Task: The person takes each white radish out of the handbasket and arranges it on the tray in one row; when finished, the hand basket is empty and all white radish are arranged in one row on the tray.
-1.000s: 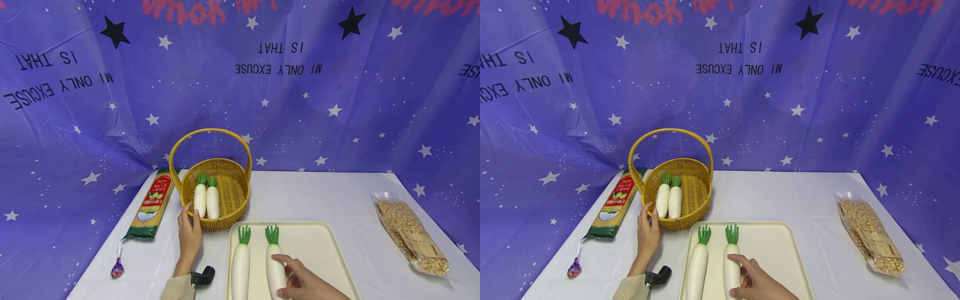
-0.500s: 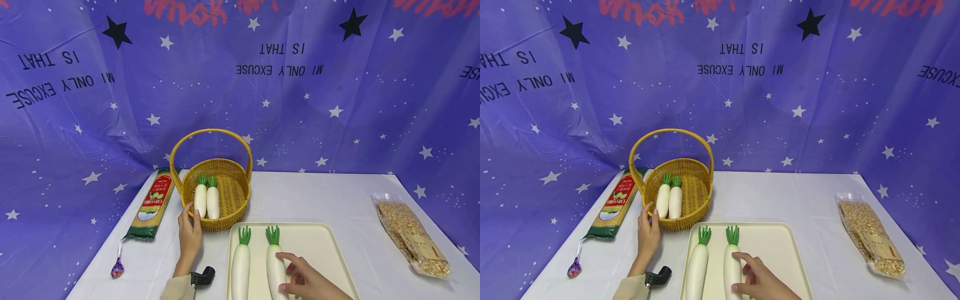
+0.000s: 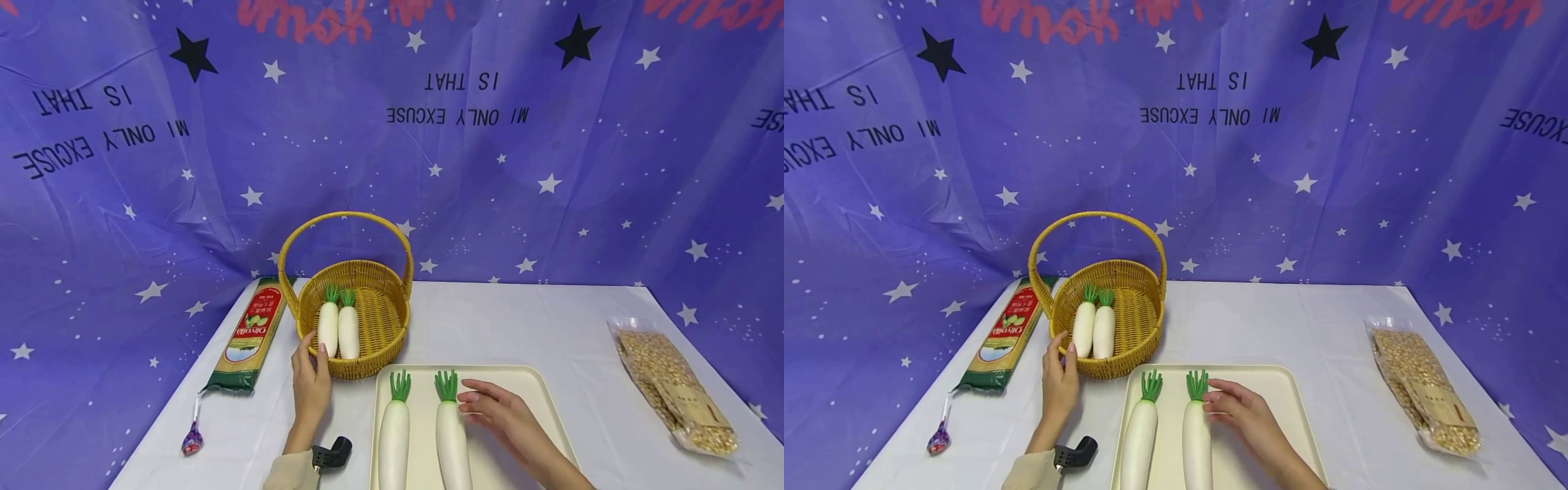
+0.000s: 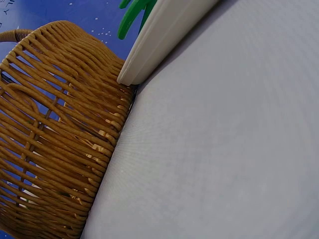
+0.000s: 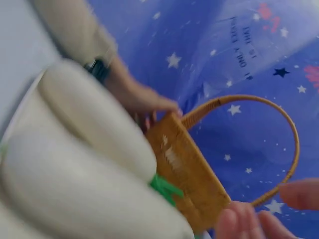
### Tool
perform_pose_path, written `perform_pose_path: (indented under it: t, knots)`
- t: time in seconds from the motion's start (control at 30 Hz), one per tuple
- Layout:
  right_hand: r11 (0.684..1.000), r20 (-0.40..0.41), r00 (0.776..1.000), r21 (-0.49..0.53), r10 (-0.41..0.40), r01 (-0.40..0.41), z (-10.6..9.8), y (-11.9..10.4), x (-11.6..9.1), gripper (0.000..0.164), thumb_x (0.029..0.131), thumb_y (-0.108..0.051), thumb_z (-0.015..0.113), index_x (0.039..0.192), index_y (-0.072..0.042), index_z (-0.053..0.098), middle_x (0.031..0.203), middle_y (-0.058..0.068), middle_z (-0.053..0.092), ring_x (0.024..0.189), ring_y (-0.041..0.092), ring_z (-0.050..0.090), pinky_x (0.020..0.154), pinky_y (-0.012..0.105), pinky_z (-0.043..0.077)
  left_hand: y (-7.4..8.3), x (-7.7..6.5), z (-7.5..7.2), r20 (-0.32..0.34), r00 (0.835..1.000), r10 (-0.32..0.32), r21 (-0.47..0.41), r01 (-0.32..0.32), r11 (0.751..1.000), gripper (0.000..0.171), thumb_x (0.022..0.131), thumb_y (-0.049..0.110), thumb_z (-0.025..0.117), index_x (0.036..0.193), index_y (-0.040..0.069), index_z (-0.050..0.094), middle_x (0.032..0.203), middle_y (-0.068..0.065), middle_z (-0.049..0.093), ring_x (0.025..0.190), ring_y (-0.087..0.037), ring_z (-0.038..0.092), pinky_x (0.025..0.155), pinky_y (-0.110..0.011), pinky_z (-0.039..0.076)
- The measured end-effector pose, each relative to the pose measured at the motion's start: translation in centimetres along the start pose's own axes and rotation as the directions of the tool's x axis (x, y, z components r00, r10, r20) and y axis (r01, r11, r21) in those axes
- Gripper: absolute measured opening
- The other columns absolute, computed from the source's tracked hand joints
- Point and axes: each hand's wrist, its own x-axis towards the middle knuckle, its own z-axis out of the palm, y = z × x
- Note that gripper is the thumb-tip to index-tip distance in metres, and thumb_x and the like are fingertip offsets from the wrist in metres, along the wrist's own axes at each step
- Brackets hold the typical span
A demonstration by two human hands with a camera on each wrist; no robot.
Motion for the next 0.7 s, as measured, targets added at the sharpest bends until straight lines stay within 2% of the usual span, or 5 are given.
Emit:
perform_pose_path:
  t: [0.1,0.3,0.47,0.6,0.7]
  knots:
    - [0.974,0.024,1.000,0.225,-0.014,0.009,0.7,-0.6,1.6,0.055,0.096,-0.016,0.042,0.138,0.012,0.019,0.112,0.001,0.062,0.107,0.014,0.059,0.094,0.027,0.045,0.0,0.0,-0.1,0.000,1.000,-0.003,0.000,0.003,1.000,0.043,0.096,0.038,0.038,0.134,0.017,0.036,0.134,-0.017,0.037,0.123,-0.035,0.038,0.096,-0.053,0.033]
    - [0.836,0.082,0.993,0.548,-0.090,0.031,3.3,-1.8,6.2,0.054,0.099,-0.019,0.033,0.142,0.004,0.011,0.132,0.014,0.046,0.122,0.020,0.048,0.102,0.028,0.037,0.0,0.1,-0.3,-0.015,1.000,-0.001,0.004,0.001,1.000,0.043,0.096,0.037,0.038,0.134,0.018,0.036,0.133,-0.017,0.037,0.123,-0.035,0.038,0.095,-0.054,0.033]
    - [0.762,0.080,0.986,0.645,-0.146,0.060,5.9,-2.6,10.4,0.053,0.098,-0.022,0.031,0.144,-0.003,0.012,0.150,0.020,0.013,0.139,0.028,0.020,0.111,0.032,0.023,0.0,0.2,-0.2,-0.015,1.000,0.003,-0.001,-0.003,1.000,0.043,0.096,0.037,0.039,0.134,0.017,0.037,0.133,-0.017,0.038,0.123,-0.035,0.038,0.096,-0.054,0.033]
    - [0.746,0.059,0.988,0.662,-0.143,0.068,7.6,-3.0,13.6,0.054,0.098,-0.025,0.032,0.145,-0.006,0.012,0.152,0.014,0.013,0.140,0.025,0.017,0.113,0.033,0.017,0.1,0.1,-0.1,-0.010,1.000,0.002,-0.005,-0.002,1.000,0.043,0.096,0.038,0.039,0.134,0.018,0.037,0.133,-0.017,0.038,0.124,-0.035,0.038,0.096,-0.054,0.033]
    - [0.758,0.028,0.990,0.646,-0.138,0.087,8.4,-2.9,15.5,0.055,0.098,-0.027,0.033,0.145,-0.007,0.013,0.151,0.013,0.016,0.140,0.024,0.018,0.114,0.034,0.017,0.1,0.1,0.1,-0.006,1.000,0.002,-0.005,-0.002,1.000,0.043,0.096,0.037,0.039,0.134,0.018,0.037,0.132,-0.017,0.038,0.123,-0.035,0.039,0.096,-0.054,0.033]
